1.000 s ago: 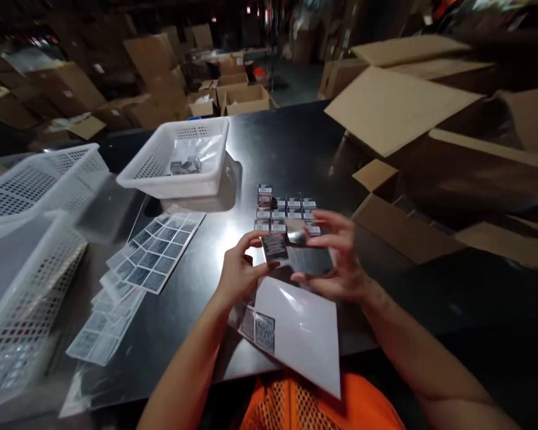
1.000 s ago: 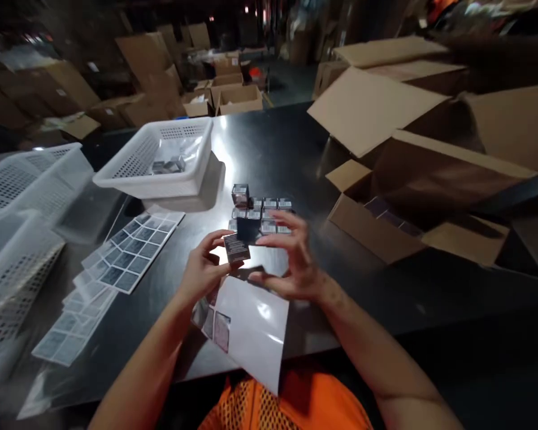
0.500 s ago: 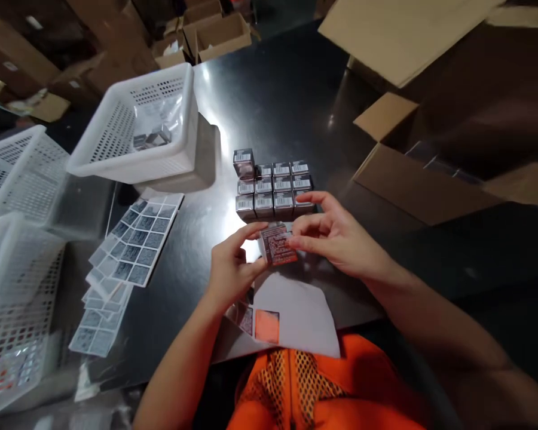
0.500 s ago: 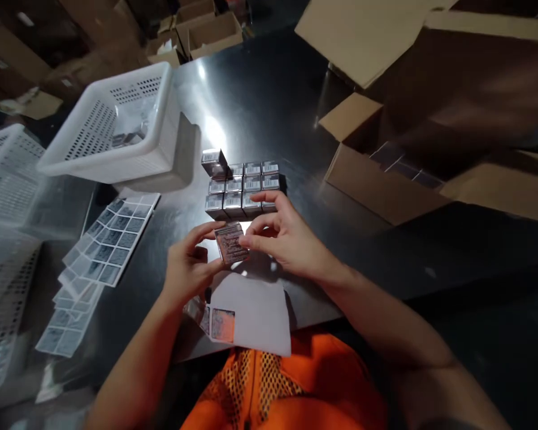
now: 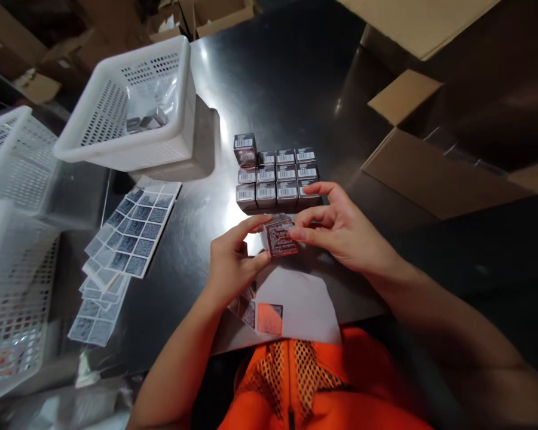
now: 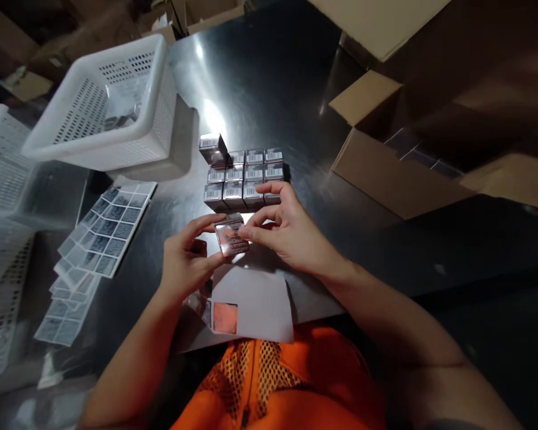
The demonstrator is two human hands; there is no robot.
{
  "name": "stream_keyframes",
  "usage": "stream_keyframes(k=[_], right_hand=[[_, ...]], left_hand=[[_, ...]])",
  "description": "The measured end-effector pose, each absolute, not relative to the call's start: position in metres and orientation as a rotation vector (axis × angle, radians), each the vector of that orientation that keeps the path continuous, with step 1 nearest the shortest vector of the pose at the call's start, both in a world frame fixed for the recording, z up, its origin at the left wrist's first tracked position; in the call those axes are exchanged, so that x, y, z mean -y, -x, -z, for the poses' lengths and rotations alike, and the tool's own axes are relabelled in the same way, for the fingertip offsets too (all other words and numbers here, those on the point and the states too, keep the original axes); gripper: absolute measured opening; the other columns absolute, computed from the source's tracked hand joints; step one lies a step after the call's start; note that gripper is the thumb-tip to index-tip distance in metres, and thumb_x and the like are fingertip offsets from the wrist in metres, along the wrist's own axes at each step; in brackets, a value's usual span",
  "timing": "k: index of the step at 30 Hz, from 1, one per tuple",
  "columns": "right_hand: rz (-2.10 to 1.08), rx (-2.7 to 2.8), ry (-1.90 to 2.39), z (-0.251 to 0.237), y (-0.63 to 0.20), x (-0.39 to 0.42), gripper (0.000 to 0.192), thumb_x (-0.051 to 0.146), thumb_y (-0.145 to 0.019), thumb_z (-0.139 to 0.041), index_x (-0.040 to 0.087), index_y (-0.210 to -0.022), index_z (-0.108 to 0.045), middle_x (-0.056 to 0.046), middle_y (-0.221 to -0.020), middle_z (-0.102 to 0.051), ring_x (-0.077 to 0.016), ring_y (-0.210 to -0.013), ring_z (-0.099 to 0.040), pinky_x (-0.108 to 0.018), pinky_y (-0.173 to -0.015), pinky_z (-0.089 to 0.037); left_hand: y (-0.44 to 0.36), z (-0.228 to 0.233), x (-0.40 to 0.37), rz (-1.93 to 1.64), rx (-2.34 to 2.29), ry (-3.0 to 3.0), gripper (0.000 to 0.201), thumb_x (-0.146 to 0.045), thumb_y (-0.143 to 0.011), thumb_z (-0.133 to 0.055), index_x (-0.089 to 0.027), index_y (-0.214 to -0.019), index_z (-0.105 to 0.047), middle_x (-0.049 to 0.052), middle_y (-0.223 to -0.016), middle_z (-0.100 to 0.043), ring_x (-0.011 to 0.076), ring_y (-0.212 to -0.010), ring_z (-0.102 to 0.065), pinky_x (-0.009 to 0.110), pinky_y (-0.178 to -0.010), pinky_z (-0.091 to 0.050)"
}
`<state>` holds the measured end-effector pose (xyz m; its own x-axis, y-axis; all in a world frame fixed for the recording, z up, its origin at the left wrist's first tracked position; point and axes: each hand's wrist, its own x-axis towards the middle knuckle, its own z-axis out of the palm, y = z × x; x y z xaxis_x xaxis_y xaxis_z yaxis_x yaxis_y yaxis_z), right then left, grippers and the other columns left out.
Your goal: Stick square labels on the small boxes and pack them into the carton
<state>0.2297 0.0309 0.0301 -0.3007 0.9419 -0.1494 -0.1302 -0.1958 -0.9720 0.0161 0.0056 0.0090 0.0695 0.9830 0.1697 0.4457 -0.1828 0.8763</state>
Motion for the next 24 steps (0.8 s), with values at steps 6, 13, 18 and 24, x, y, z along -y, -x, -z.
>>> stream_keyframes(k=[6, 13, 18, 24], right_hand=[[-1.610, 1.207, 1.065, -0.0292, -0.2276, -0.0314, 0.071, 0.038, -0.072, -0.091, 0.026, -0.118, -0.038, 0.009, -0.075, -0.067, -0.0142, -0.070, -0.068, -0.025, -0.062, -0.048], [-1.621, 1.203, 1.078, -0.0299, -0.2271, -0.0313, 0.071, 0.039, -0.071, -0.091, 0.026, -0.117, -0.039, 0.009, -0.074, -0.066, -0.0143, -0.069, -0.067, -0.025, -0.061, -0.046], [-1.630, 1.185, 1.064, -0.0292, -0.2269, -0.0310, 0.068, 0.035, -0.072, -0.090, 0.026, -0.117, -0.039, 0.009, -0.074, -0.067, -0.0128, -0.065, -0.065, -0.024, -0.060, -0.045], [-1.629, 1.188, 1.061, -0.0306, -0.2280, -0.0315, 0.070, 0.038, -0.072, -0.091, 0.024, -0.117, -0.040, 0.008, -0.074, -0.067, -0.0128, -0.067, -0.064, -0.024, -0.063, -0.045]], left_hand=[[-0.0158, -0.0064, -0.0048, -1.057, -1.481, -1.756, 0.050, -0.019, -0.071, -0.089, -0.030, -0.118, -0.077, -0.002, -0.098, -0.074, 0.0005, -0.043, -0.036, 0.017, -0.040, -0.026], [-0.0131, -0.0037, -0.0040, -1.081, -1.459, -1.804, 0.052, -0.018, -0.073, -0.088, -0.030, -0.121, -0.076, -0.002, -0.101, -0.075, 0.0006, -0.044, -0.038, 0.016, -0.041, -0.028], [-0.0126, -0.0023, -0.0042, -1.100, -1.441, -1.840, 0.054, -0.015, -0.072, -0.088, -0.028, -0.122, -0.076, -0.001, -0.104, -0.076, 0.0006, -0.044, -0.038, 0.017, -0.040, -0.029], [-0.0123, -0.0003, -0.0050, -1.140, -1.413, -1.862, 0.056, -0.015, -0.070, -0.091, -0.029, -0.123, -0.075, -0.002, -0.102, -0.076, 0.0003, -0.044, -0.037, 0.016, -0.039, -0.028]])
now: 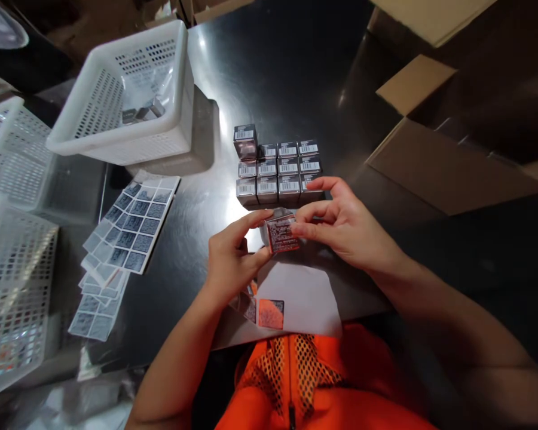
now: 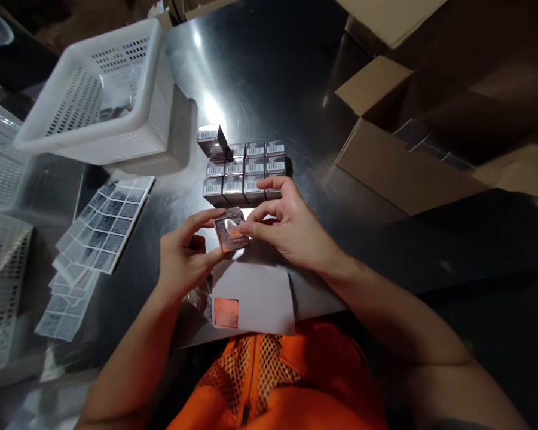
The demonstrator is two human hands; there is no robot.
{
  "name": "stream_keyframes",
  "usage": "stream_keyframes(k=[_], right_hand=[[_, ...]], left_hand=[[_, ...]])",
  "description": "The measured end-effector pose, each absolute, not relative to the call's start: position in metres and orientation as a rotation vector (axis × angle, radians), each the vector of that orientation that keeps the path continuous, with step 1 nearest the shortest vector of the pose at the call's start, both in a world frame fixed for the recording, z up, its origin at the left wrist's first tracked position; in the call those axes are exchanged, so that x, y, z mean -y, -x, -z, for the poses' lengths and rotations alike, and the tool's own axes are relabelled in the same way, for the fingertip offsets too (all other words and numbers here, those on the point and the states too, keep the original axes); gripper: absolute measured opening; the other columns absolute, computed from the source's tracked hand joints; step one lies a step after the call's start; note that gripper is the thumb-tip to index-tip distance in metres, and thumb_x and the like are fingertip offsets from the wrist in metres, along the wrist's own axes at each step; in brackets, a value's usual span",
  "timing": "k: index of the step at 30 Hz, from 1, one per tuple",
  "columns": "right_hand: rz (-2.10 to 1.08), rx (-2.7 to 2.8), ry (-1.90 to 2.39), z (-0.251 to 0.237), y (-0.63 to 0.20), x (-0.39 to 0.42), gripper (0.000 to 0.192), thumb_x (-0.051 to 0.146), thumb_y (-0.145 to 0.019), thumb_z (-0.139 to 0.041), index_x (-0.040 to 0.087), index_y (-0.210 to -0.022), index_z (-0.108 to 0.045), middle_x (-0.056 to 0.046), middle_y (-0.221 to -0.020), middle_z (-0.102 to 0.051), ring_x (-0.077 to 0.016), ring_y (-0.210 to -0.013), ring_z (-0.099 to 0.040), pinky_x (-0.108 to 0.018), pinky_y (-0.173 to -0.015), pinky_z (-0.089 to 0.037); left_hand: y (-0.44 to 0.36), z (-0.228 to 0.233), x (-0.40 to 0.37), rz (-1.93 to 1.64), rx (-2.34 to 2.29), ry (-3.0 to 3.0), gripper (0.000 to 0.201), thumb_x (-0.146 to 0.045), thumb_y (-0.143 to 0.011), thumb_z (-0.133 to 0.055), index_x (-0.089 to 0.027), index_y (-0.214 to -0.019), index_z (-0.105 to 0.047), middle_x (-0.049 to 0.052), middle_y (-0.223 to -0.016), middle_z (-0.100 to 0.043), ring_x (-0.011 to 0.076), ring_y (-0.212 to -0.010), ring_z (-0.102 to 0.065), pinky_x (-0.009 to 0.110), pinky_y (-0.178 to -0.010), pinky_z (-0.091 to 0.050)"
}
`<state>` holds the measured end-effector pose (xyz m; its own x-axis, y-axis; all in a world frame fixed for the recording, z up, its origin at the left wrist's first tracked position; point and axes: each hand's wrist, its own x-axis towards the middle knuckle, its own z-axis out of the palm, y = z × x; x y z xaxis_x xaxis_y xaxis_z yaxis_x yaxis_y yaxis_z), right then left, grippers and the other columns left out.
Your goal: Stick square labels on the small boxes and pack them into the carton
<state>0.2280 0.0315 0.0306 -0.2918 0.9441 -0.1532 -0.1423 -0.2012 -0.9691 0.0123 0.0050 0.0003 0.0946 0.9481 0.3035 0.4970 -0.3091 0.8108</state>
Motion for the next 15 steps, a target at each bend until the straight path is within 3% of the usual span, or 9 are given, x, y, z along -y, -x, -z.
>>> stream_keyframes(k=[8, 13, 15], right_hand=[[-1.540, 1.197, 1.086, -0.029, -0.223, -0.027, 0.069, 0.040, -0.071, -0.092, 0.025, -0.116, -0.041, 0.007, -0.075, -0.065, -0.0155, -0.070, -0.066, -0.026, -0.065, -0.050], [-1.282, 1.167, 1.176, -0.022, -0.223, -0.033, 0.074, 0.030, -0.059, -0.098, 0.027, -0.109, -0.043, 0.014, -0.065, -0.043, -0.0104, -0.060, -0.052, -0.025, -0.063, -0.052], [-1.255, 1.168, 1.139, -0.019, -0.224, -0.038, 0.069, 0.030, -0.061, -0.096, 0.026, -0.107, -0.044, 0.012, -0.069, -0.043, -0.0098, -0.063, -0.051, -0.024, -0.063, -0.052]], left_hand=[[-0.017, -0.005, -0.005, -1.135, -1.423, -1.803, 0.050, -0.020, -0.070, -0.091, -0.027, -0.118, -0.078, -0.001, -0.098, -0.076, 0.0004, -0.043, -0.036, 0.016, -0.038, -0.026], [-0.019, -0.010, -0.005, -1.100, -1.412, -1.634, 0.051, -0.025, -0.065, -0.093, -0.026, -0.113, -0.078, -0.003, -0.091, -0.074, 0.0001, -0.040, -0.035, 0.016, -0.036, -0.024], [-0.017, -0.012, -0.006, -1.072, -1.420, -1.522, 0.057, -0.028, -0.061, -0.095, -0.026, -0.115, -0.076, -0.002, -0.092, -0.075, 0.0006, -0.040, -0.036, 0.016, -0.036, -0.025]])
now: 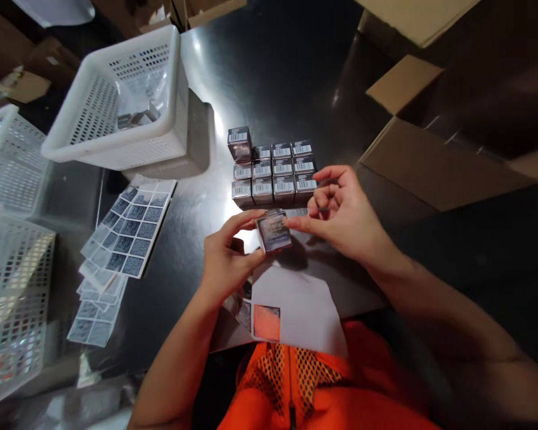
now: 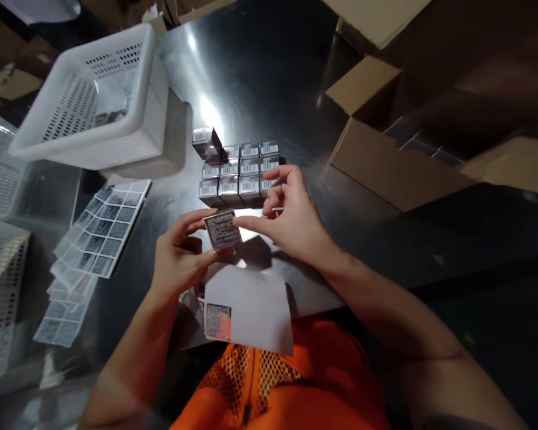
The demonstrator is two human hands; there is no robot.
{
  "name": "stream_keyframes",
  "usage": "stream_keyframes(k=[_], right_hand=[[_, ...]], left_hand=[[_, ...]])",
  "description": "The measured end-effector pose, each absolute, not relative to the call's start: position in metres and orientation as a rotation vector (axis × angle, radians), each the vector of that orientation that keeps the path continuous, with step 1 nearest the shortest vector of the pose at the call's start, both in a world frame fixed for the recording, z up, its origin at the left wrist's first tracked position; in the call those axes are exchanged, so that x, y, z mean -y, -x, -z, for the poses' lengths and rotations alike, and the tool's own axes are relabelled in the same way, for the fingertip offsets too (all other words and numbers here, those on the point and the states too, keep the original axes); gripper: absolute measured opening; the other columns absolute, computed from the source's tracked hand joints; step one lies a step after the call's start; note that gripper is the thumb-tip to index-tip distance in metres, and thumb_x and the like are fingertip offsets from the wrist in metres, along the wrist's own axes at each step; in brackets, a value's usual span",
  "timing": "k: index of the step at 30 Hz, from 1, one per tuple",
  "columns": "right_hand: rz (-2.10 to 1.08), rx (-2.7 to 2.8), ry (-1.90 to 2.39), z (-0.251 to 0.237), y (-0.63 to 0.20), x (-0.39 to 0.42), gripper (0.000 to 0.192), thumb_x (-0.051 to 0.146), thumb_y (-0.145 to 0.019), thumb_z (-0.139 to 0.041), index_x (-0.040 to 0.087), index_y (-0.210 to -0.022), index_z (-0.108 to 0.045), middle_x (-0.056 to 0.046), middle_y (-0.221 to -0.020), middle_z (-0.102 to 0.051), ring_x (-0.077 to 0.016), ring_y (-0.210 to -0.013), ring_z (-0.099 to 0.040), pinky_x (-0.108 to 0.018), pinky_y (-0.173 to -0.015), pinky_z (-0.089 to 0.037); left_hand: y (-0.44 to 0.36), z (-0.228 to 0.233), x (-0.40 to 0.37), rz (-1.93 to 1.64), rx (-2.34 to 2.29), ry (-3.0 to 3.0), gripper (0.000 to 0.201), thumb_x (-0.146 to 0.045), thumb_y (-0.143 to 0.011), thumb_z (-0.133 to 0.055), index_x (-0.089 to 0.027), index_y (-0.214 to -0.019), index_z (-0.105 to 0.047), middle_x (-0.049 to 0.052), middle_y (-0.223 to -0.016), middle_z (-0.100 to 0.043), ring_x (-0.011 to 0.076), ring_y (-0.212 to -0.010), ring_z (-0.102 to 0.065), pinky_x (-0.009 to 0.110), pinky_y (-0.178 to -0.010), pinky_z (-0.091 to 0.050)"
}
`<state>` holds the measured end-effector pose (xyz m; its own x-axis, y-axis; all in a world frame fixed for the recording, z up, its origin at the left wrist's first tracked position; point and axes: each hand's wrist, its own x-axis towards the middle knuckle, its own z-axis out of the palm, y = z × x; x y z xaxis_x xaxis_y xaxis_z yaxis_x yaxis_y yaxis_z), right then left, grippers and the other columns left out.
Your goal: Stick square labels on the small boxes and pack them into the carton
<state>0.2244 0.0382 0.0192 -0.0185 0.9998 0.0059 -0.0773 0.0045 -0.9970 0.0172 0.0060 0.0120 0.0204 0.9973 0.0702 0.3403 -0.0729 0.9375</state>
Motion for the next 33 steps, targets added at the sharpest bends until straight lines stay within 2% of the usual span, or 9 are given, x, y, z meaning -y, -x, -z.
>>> stream_keyframes(k=[3, 6, 10, 14, 16, 19, 24, 28, 33], right_hand=[[-1.247, 1.269, 0.993, -0.015, -0.224, -0.038, 0.053, 0.038, -0.077, -0.087, 0.026, -0.107, -0.046, 0.008, -0.078, -0.052, -0.0114, -0.072, -0.059, -0.026, -0.070, -0.054], [-1.106, 1.641, 0.842, -0.013, -0.220, -0.028, 0.047, 0.041, -0.082, -0.087, 0.023, -0.112, -0.054, 0.002, -0.093, -0.064, -0.0142, -0.085, -0.065, -0.030, -0.079, -0.056], [-0.570, 2.200, 0.731, -0.014, -0.217, -0.015, 0.050, 0.054, -0.085, -0.084, 0.019, -0.116, -0.065, -0.006, -0.106, -0.071, -0.0235, -0.102, -0.065, -0.043, -0.095, -0.050], [-0.049, 2.289, 0.823, -0.016, -0.221, -0.013, 0.053, 0.057, -0.091, -0.076, 0.019, -0.128, -0.066, -0.012, -0.124, -0.071, -0.0334, -0.122, -0.059, -0.056, -0.108, -0.035], [-0.107, 2.313, 0.776, -0.015, -0.220, -0.014, 0.054, 0.056, -0.092, -0.076, 0.019, -0.130, -0.064, -0.011, -0.122, -0.071, -0.0313, -0.118, -0.061, -0.053, -0.106, -0.038], [-0.419, 2.379, 0.710, -0.008, -0.215, -0.014, 0.047, 0.048, -0.091, -0.079, 0.017, -0.124, -0.067, -0.009, -0.114, -0.073, -0.0267, -0.109, -0.066, -0.045, -0.100, -0.047], [-0.745, 2.273, 0.792, 0.001, -0.206, -0.009, 0.023, 0.016, -0.095, -0.074, 0.018, -0.118, -0.072, -0.005, -0.107, -0.078, -0.0182, -0.097, -0.072, -0.033, -0.093, -0.054], [-0.715, 2.281, 0.839, 0.000, -0.207, -0.007, 0.022, 0.015, -0.097, -0.064, 0.022, -0.116, -0.073, -0.002, -0.096, -0.080, -0.0188, -0.081, -0.074, -0.031, -0.081, -0.057], [-0.469, 2.314, 0.678, 0.004, -0.204, -0.004, 0.021, 0.021, -0.108, -0.048, 0.020, -0.106, -0.069, -0.001, -0.086, -0.077, -0.0157, -0.076, -0.073, -0.036, -0.098, -0.054]], left_hand=[[-0.014, -0.014, -0.009, -1.129, -1.530, -1.394, 0.063, -0.033, -0.061, -0.095, -0.025, -0.119, -0.071, 0.001, -0.101, -0.076, 0.0034, -0.044, -0.045, 0.017, -0.040, -0.034], [-0.011, -0.013, -0.012, -1.339, -1.749, -1.460, 0.061, -0.033, -0.063, -0.093, -0.025, -0.119, -0.070, 0.000, -0.101, -0.075, 0.0043, -0.049, -0.047, 0.017, -0.045, -0.039], [-0.008, -0.010, -0.014, -1.464, -1.906, -1.673, 0.053, -0.030, -0.070, -0.089, -0.024, -0.119, -0.070, -0.003, -0.096, -0.072, 0.0050, -0.054, -0.048, 0.018, -0.052, -0.041], [-0.003, -0.009, -0.017, -1.451, -1.987, -1.681, 0.054, -0.027, -0.072, -0.089, -0.024, -0.122, -0.069, -0.001, -0.099, -0.073, 0.0082, -0.062, -0.053, 0.019, -0.053, -0.040], [-0.001, -0.009, -0.020, -1.438, -2.010, -1.592, 0.056, -0.025, -0.070, -0.090, -0.024, -0.122, -0.069, -0.001, -0.099, -0.074, 0.0073, -0.057, -0.049, 0.020, -0.050, -0.037], [0.000, -0.010, -0.024, -1.447, -1.955, -1.450, 0.058, -0.026, -0.068, -0.089, -0.023, -0.122, -0.068, 0.000, -0.103, -0.074, 0.0043, -0.048, -0.044, 0.020, -0.045, -0.034], [-0.004, -0.016, -0.019, -1.449, -1.931, -1.357, 0.058, -0.036, -0.068, -0.087, -0.024, -0.121, -0.068, 0.000, -0.103, -0.075, 0.0031, -0.042, -0.043, 0.021, -0.044, -0.037], [-0.005, -0.013, -0.019, -1.377, -1.923, -1.309, 0.056, -0.041, -0.070, -0.084, -0.025, -0.122, -0.068, 0.003, -0.104, -0.076, 0.0059, -0.041, -0.045, 0.023, -0.043, -0.037], [0.002, -0.007, -0.027, -1.275, -1.946, -1.296, 0.056, -0.043, -0.072, -0.082, -0.027, -0.124, -0.067, 0.004, -0.103, -0.077, 0.0099, -0.042, -0.047, 0.029, -0.051, -0.042]])
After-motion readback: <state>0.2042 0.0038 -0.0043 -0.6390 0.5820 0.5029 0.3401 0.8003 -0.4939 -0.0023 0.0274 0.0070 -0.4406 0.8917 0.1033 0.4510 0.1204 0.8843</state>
